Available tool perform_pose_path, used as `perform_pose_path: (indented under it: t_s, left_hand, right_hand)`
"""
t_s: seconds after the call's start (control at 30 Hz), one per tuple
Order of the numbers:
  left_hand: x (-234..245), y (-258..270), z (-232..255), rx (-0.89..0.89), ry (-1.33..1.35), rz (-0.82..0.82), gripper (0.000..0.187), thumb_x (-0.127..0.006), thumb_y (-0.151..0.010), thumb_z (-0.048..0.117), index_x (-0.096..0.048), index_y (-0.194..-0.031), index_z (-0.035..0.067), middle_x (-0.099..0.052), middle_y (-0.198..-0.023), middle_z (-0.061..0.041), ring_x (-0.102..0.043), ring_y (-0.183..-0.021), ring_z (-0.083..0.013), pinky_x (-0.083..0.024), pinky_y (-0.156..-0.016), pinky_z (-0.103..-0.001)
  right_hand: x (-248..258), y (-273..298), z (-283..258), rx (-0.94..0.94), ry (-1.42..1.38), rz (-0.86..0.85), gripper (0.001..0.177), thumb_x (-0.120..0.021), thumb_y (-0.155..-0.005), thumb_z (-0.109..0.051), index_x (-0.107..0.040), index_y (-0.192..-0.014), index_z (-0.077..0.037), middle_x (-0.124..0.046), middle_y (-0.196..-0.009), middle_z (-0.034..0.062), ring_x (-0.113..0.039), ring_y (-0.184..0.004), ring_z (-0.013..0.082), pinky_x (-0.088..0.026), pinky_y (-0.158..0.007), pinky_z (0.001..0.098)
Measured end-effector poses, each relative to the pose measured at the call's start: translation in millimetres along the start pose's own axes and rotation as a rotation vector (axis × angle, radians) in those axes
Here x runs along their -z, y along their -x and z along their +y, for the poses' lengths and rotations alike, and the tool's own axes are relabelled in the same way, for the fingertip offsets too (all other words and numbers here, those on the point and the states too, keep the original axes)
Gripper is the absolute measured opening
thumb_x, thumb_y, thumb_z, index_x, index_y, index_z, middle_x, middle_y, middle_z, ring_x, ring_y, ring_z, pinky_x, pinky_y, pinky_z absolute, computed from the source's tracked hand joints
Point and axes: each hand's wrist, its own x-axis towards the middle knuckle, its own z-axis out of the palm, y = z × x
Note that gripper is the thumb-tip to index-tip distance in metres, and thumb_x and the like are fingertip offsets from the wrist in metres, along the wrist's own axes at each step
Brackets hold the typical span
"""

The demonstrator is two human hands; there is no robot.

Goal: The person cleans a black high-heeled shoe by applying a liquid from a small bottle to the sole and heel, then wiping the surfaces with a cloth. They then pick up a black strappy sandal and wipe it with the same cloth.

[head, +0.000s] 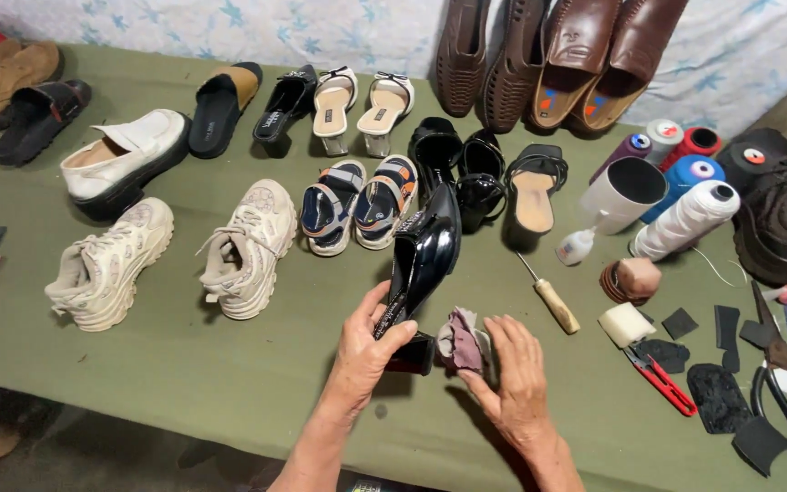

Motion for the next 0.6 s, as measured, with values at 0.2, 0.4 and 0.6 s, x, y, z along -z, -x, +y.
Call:
perform_pose_path:
  t_s: [0.2, 0.4, 0.6]
  left_hand:
    - [-9, 4, -4, -0.020, 0.021, 0.005, 0.088, -0.074, -0.073, 0.028, -0.045, -0.153, 0.006, -0.068, -0.137, -0.019, -0.063, -0.129, -0.0205, -0.046, -0.112, -0.030]
    - [-9, 10, -3, 0.010, -0.003, -0.014, 0.087, -0.073, -0.072, 0.029, -0.048, -0.153, 0.009, -0.069, -0.134, -0.015, -0.059, -0.128, -0.0189, -0.045, -0.111, -0.031]
    - [-14, 9, -16, 0.030, 0.074, -0.065, 0.089, -0.075, -0.070, 0.030, -0.050, -0.152, 0.009, -0.069, -0.130, -0.016, -0.064, -0.116, -0.0183, -0.051, -0.104, -0.032]
  right_hand:
    - [-15, -20, -12, 0.064, -0.117, -0.213, 0.058, -0.061, -0.093, -0.032, -0.050, -0.143, -0.006, -0.048, -0.148, 0.0244, -0.049, -0.135, 0.0424, -0.040, -0.110, 0.0546]
    - [-12, -8, 4, -0.203, -0.311, -0.094, 0.035, -0.062, -0.084, 0.000, -0.066, -0.118, -0.007, -0.070, -0.119, 0.0114, -0.067, -0.109, 0.0271, -0.055, -0.097, 0.0371]
    - [32, -19, -7, -0.737, -0.607, 0.112, 0.030, -0.060, -0.090, 0.000, -0.073, -0.114, -0.012, -0.075, -0.110, -0.0012, -0.067, -0.100, 0.0104, -0.050, -0.092, 0.0227]
